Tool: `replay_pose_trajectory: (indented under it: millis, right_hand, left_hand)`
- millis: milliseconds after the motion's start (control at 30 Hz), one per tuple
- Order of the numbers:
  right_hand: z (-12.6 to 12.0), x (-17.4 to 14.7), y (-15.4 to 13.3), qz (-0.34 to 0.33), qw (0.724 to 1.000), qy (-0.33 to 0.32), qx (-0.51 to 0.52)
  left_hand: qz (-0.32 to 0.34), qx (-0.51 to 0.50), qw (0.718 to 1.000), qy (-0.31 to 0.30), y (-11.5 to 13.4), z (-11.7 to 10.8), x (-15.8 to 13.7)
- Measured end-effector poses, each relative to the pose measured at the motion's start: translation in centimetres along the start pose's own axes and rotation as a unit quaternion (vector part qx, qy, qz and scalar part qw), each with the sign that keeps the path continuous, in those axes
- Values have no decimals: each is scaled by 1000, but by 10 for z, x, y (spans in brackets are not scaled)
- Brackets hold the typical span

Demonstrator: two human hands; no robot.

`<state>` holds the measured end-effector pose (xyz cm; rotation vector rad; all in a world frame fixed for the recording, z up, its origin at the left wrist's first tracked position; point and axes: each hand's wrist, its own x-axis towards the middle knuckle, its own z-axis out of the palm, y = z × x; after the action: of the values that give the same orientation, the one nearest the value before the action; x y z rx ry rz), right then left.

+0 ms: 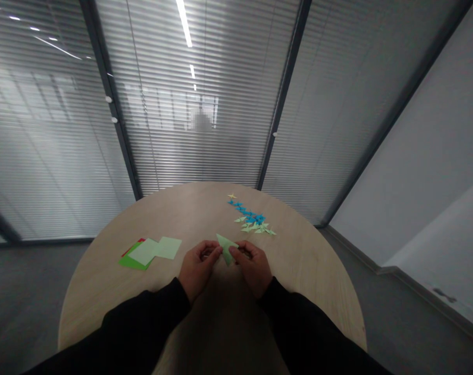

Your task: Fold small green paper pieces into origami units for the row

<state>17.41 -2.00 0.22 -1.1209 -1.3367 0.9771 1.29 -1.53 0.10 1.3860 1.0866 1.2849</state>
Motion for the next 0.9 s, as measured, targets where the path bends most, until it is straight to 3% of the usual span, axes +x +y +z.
replay_pose_trajectory:
  millis: [133, 300, 500, 900]
  right_hand:
    - [1, -1, -1, 0, 1000, 4, 1]
    - [2, -2, -4, 9, 1000, 6, -1]
    - [2, -1, -4, 0, 1000, 10, 7]
    - [4, -6, -8, -2, 1000, -5, 4]
  left_hand:
    - [5, -24, 999, 30, -1, 0, 0]
    - [24, 77, 996, 49, 5, -1, -3]
    - [61, 140, 988, 14, 5, -2, -4]
    - [93, 126, 988, -8, 7, 1, -8]
